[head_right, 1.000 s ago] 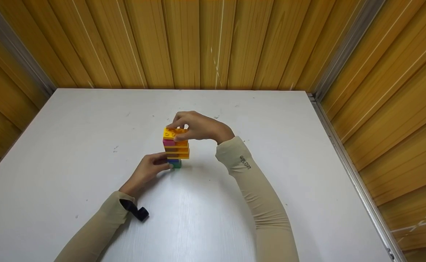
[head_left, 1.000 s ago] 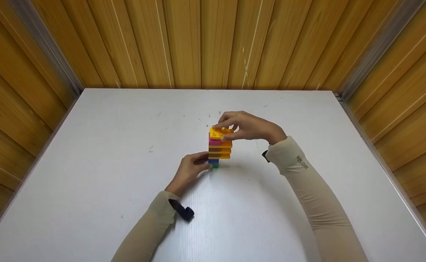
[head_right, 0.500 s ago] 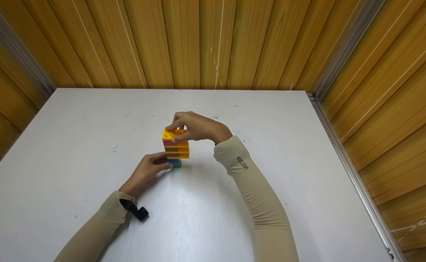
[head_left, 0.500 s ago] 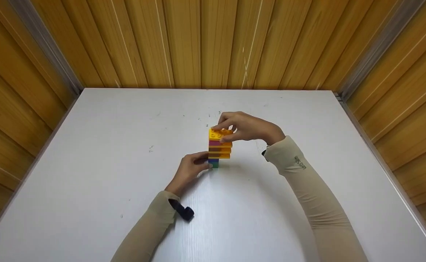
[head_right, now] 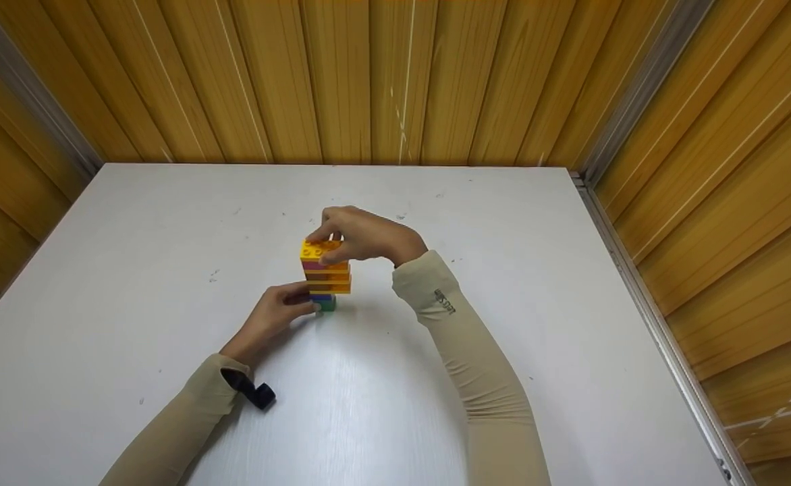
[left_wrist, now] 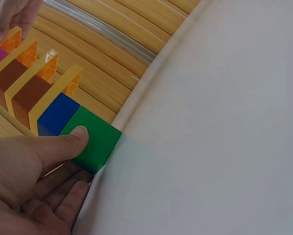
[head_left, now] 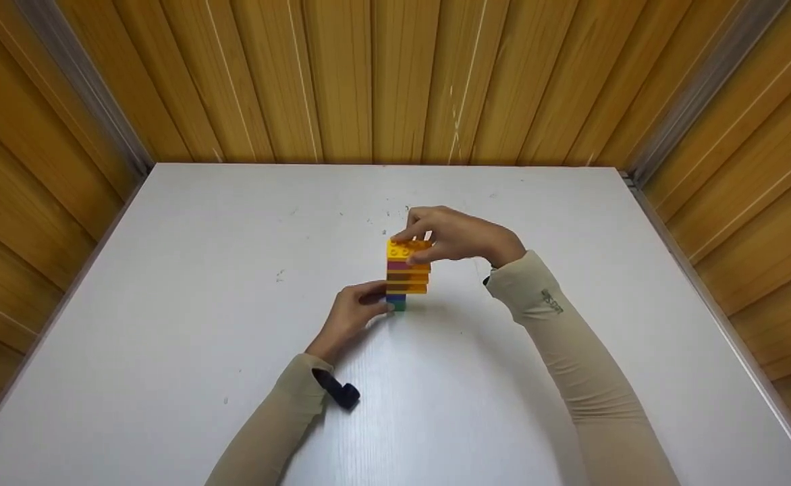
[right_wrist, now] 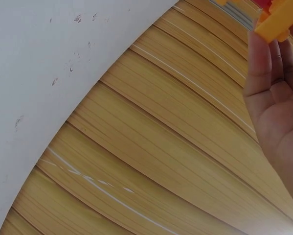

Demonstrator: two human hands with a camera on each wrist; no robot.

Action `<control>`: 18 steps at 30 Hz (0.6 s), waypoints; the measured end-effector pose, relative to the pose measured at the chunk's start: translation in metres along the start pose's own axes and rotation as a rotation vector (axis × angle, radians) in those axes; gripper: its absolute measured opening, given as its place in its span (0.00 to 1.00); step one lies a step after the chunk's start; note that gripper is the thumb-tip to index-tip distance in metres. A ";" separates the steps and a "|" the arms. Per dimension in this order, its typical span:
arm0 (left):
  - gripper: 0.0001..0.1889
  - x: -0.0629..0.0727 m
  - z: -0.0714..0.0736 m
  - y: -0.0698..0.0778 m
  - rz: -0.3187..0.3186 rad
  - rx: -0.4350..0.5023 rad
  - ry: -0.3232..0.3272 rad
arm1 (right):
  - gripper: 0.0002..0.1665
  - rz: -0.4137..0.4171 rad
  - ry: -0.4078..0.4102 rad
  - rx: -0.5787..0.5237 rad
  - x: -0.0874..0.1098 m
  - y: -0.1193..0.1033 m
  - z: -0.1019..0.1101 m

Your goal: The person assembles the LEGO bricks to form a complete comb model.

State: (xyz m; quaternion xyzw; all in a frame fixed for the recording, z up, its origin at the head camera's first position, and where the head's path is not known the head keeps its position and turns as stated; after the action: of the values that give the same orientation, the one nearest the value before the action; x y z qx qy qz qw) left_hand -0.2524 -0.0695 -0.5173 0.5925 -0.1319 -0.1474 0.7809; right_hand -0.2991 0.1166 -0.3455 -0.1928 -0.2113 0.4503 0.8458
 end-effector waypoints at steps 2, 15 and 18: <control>0.23 -0.001 0.000 0.000 0.001 0.006 0.001 | 0.25 -0.006 -0.006 0.008 0.000 -0.001 0.001; 0.24 -0.001 0.000 -0.001 0.046 0.009 0.010 | 0.26 -0.030 -0.023 0.017 -0.003 -0.002 0.001; 0.24 0.000 -0.001 0.000 0.033 0.004 0.005 | 0.26 -0.030 -0.023 0.009 -0.001 -0.002 0.001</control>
State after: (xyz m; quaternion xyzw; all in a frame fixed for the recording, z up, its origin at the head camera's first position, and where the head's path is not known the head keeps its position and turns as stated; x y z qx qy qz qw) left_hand -0.2523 -0.0688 -0.5180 0.5921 -0.1401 -0.1326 0.7824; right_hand -0.2992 0.1145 -0.3440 -0.1808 -0.2217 0.4408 0.8508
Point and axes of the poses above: each hand's wrist, its own x-axis away from the middle knuckle, its own z-axis out of the back of the hand, y = z × x, the point moved 2 cm from there along -x, towards the middle knuckle, and after that the axes turned 9 degrees about -y, right-handed, at the moved point
